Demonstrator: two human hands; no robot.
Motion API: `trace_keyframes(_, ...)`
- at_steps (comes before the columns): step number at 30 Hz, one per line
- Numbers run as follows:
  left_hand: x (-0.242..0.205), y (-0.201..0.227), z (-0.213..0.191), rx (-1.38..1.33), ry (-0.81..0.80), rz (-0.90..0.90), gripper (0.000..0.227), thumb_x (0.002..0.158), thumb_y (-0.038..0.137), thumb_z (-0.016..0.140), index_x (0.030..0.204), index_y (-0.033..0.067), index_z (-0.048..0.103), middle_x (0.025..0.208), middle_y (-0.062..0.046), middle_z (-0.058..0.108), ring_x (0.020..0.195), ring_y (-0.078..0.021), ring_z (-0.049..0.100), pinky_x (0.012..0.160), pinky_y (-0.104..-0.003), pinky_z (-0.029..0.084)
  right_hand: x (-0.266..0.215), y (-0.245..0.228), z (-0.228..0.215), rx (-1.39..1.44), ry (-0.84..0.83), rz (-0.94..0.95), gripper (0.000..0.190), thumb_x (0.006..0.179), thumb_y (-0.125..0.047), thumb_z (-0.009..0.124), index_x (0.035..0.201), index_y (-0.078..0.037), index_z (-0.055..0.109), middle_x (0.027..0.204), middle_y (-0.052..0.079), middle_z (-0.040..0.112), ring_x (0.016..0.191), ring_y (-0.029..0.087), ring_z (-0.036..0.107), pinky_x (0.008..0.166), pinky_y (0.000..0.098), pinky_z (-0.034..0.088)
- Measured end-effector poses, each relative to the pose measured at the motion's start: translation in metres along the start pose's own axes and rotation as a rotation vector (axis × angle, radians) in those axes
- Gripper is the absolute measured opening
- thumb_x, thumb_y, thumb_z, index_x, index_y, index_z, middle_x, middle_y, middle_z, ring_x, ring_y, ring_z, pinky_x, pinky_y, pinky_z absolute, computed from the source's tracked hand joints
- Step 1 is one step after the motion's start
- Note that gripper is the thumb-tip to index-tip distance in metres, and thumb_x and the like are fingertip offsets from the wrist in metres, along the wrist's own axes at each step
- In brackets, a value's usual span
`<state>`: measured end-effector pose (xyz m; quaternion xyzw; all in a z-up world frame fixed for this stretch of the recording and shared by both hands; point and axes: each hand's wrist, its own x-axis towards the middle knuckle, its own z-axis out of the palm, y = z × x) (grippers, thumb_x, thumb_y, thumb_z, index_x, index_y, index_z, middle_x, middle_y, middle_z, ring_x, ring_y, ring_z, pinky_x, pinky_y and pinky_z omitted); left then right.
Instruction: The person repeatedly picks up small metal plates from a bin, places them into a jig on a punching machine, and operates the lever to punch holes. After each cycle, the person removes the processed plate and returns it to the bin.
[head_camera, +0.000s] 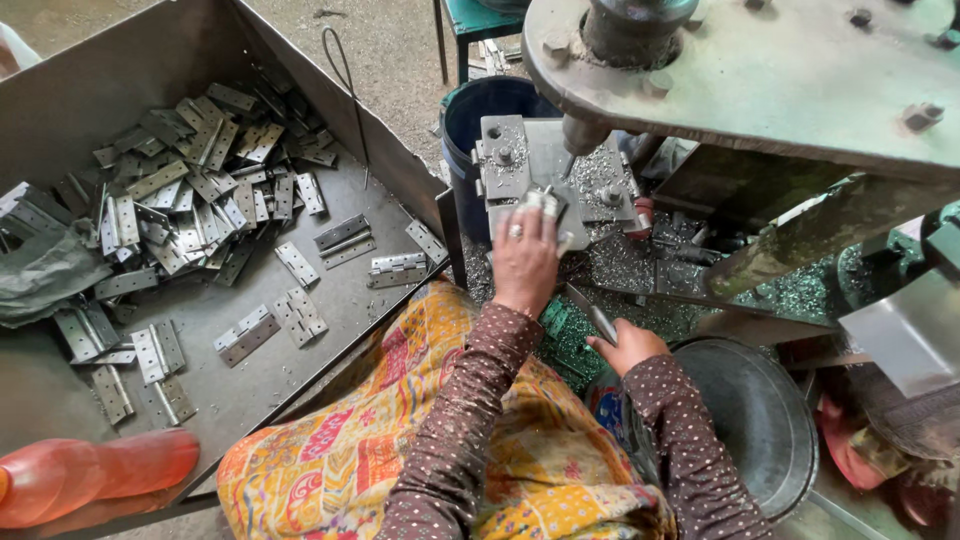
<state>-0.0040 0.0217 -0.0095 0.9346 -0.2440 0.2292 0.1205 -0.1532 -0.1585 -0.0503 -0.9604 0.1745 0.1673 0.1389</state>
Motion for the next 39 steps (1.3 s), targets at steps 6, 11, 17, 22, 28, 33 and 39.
trace_keyframes(6, -0.017, 0.011, -0.017, 0.146, -0.184, -0.022, 0.044, 0.1, 0.027, 0.047, 0.133, 0.001, 0.062, 0.142, -0.015, 0.056, 0.141, -0.0312, 0.049, 0.123, -0.06, 0.021, 0.002, 0.001, 0.0, -0.001, -0.012, -0.015, 0.06, 0.085, -0.065, 0.064, 0.098, -0.006, 0.065, 0.08, 0.018, 0.072, 0.077, 0.037, 0.072, 0.074, 0.0485, 0.056)
trace_keyframes(11, -0.005, 0.025, -0.004, -0.004, -0.008, -0.001, 0.05, 0.102, 0.036, 0.047, 0.125, -0.0047, 0.065, 0.143, -0.022, 0.055, 0.138, -0.0366, 0.049, 0.121, -0.06, 0.018, 0.001, 0.004, 0.004, 0.021, 0.009, -0.016, 0.061, 0.084, -0.066, 0.064, 0.097, -0.006, 0.066, 0.083, 0.018, 0.073, 0.08, 0.037, 0.072, 0.074, 0.0485, 0.056)
trace_keyframes(17, 0.023, 0.016, 0.005, 0.121, -0.107, -0.009, 0.044, 0.095, 0.022, 0.051, 0.127, -0.0043, 0.065, 0.143, -0.021, 0.055, 0.137, -0.0334, 0.049, 0.123, -0.06, 0.014, 0.008, 0.021, 0.036, 0.101, -0.016, 0.024, 0.06, 0.085, -0.064, 0.064, 0.098, -0.005, 0.067, 0.083, 0.018, 0.074, 0.077, 0.036, 0.074, 0.073, 0.0468, 0.058)
trace_keyframes(22, 0.017, 0.015, -0.004, 0.007, -0.103, 0.003, 0.039, 0.092, 0.022, 0.054, 0.118, -0.0039, 0.07, 0.142, -0.022, 0.056, 0.136, -0.035, 0.051, 0.123, -0.06, 0.014, 0.006, 0.032, 0.072, 0.098, 0.019, 0.054, 0.055, 0.087, -0.061, 0.066, 0.098, -0.007, 0.07, 0.081, 0.02, 0.073, 0.076, 0.035, 0.072, 0.074, 0.0459, 0.057)
trace_keyframes(28, 0.019, 0.016, -0.004, 0.069, -0.005, 0.025, 0.036, 0.09, 0.02, 0.055, 0.112, -0.0027, 0.073, 0.137, -0.022, 0.06, 0.131, -0.0349, 0.055, 0.123, -0.059, 0.014, 0.02, 0.032, 0.044, 0.062, -0.061, 0.015, 0.059, 0.085, -0.06, 0.069, 0.098, -0.002, 0.067, 0.08, 0.018, 0.073, 0.074, 0.033, 0.072, 0.074, 0.0448, 0.057)
trace_keyframes(33, 0.012, 0.018, 0.003, 0.066, -0.065, 0.022, 0.033, 0.092, 0.016, 0.056, 0.112, -0.0015, 0.074, 0.135, -0.022, 0.061, 0.132, -0.036, 0.055, 0.124, -0.059, 0.014, 0.02, 0.04, 0.069, 0.14, -0.074, 0.072, 0.057, 0.086, -0.06, 0.066, 0.101, -0.004, 0.067, 0.083, 0.016, 0.074, 0.075, 0.032, 0.075, 0.072, 0.0458, 0.059)
trace_keyframes(39, 0.009, 0.016, 0.003, -0.01, -0.059, 0.003, 0.027, 0.092, 0.016, 0.055, 0.101, 0.0015, 0.077, 0.14, -0.022, 0.059, 0.136, -0.0364, 0.053, 0.124, -0.058, 0.015, 0.015, 0.048, 0.125, 0.146, 0.145, -0.093, 0.052, 0.087, -0.054, 0.068, 0.106, -0.006, 0.065, 0.083, 0.021, 0.072, 0.077, 0.039, 0.071, 0.071, 0.0477, 0.055)
